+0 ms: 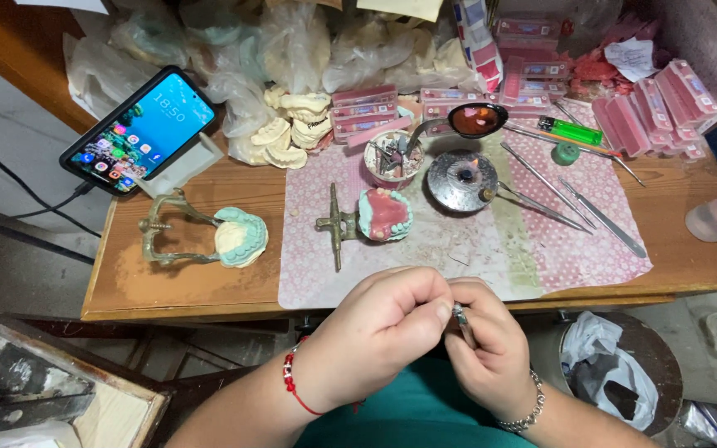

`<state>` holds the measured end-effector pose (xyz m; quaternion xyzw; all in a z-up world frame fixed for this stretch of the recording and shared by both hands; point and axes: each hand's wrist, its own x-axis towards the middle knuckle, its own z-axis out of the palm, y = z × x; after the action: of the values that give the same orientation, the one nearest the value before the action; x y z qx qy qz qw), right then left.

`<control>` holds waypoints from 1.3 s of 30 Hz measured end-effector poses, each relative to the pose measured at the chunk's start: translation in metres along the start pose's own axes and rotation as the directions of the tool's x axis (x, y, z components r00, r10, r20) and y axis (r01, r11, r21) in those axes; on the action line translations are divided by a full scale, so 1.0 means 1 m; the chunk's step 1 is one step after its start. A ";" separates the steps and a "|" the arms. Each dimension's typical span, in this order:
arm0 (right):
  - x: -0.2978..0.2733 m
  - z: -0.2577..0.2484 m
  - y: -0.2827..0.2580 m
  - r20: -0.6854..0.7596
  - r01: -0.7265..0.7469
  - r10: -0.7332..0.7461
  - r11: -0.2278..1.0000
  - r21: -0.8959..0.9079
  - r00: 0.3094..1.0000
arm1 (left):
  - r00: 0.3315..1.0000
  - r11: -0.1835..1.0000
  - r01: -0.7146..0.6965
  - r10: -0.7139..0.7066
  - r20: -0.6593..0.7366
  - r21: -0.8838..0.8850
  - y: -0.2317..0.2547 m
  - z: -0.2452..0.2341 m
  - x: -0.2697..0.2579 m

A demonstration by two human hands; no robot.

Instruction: Adjusting a dental prosthesis using pliers, cutters, and other dental tools

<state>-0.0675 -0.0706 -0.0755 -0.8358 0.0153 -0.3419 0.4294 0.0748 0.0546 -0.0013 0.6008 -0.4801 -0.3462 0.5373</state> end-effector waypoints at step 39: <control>-0.007 0.014 0.000 -0.124 -0.007 0.018 0.996 0.091 0.992 | 0.996 0.998 -0.047 0.049 -0.079 0.034 0.006 0.002 -0.006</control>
<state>-0.0642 -0.0585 -0.0848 -0.7924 0.0319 -0.3910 0.4672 0.0699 0.0596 0.0035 0.6111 -0.4782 -0.3011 0.5543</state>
